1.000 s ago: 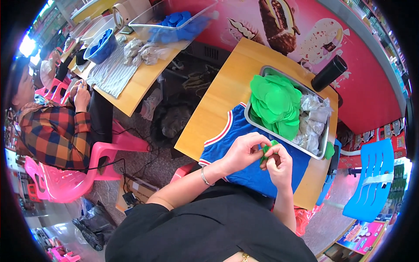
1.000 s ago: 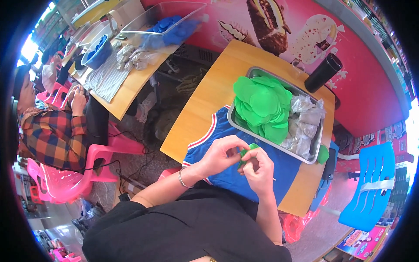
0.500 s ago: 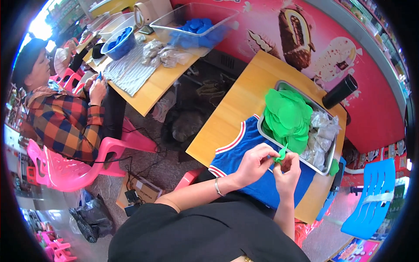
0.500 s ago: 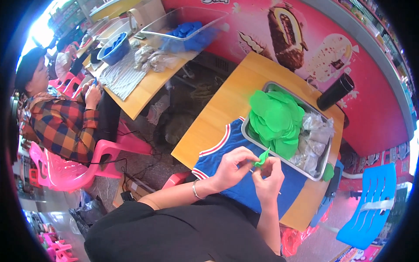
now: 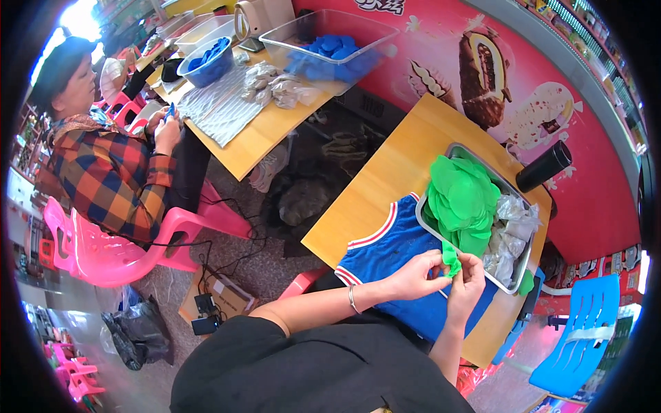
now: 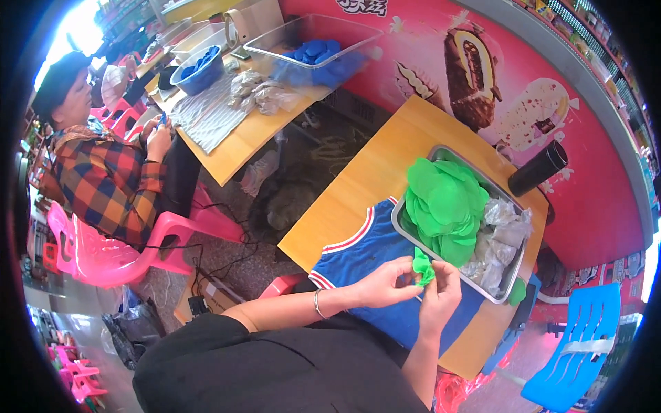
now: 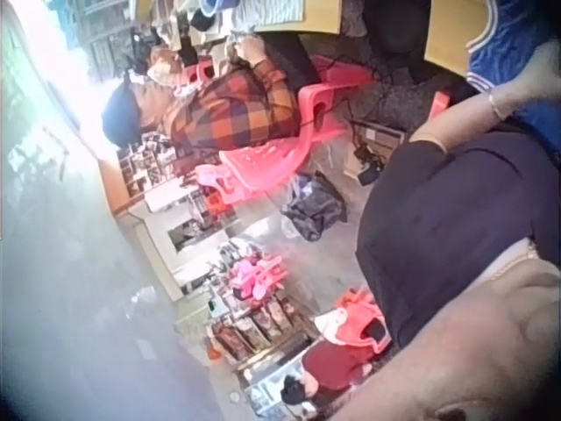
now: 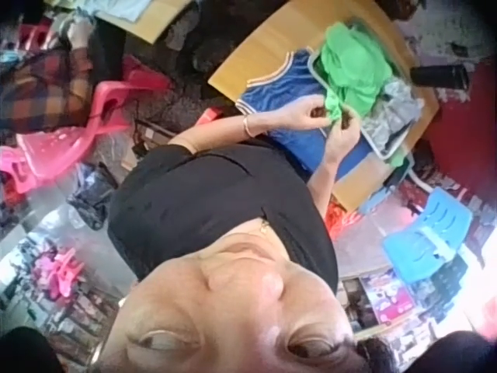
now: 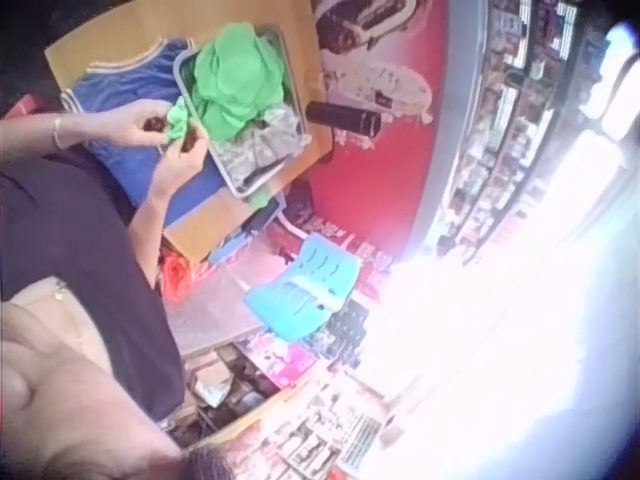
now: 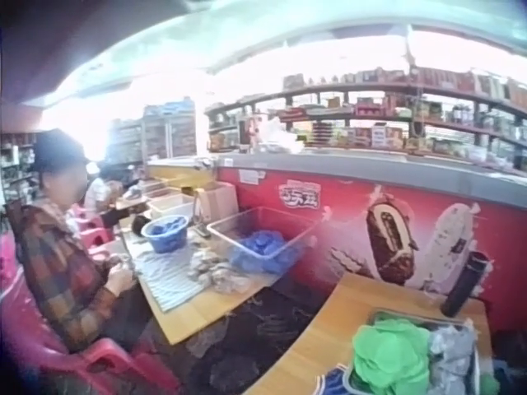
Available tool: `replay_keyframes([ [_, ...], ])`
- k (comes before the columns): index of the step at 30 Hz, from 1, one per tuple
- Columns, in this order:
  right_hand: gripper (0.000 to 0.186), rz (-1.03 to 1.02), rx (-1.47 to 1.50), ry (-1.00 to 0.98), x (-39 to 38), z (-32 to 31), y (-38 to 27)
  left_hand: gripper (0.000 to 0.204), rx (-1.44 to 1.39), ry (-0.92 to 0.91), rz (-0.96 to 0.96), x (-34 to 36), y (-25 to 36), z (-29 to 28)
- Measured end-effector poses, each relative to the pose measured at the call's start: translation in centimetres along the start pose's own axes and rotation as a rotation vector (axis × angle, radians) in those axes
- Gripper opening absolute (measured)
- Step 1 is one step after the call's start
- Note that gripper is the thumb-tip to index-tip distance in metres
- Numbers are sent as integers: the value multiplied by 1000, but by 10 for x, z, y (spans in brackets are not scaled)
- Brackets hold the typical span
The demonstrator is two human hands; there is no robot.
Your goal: Hand-stuffing small green heart-shaped leather pieces using a thin stick and filling material from a plastic bag.
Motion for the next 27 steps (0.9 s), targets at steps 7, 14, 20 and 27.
replay_keyframes([
  [7, 17, 67, 189, -130, -5, -2, -1, 14, 153, 105, 139, 0, 9, -7],
  [14, 20, 187, 106, -373, -5, -7, -24, 12, 180, 214, 246, -4, -1, -16],
  [20, 28, 199, 273, -513, -1, -8, -26, 18, 307, 232, 374, 2, 10, -18],
  [27, 27, 83, 235, -322, -1, 2, -13, 11, 225, 230, 159, 5, 5, -12],
])
Point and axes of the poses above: each hand's wrist, its own x-axis towards the middle knuckle, its own z-axis out of the palm, y = z × x, the point moved 1 cm from there along x, towards the middle knuckle, and after that the axes turned 8 degrees about z, right-handed, at the moved point
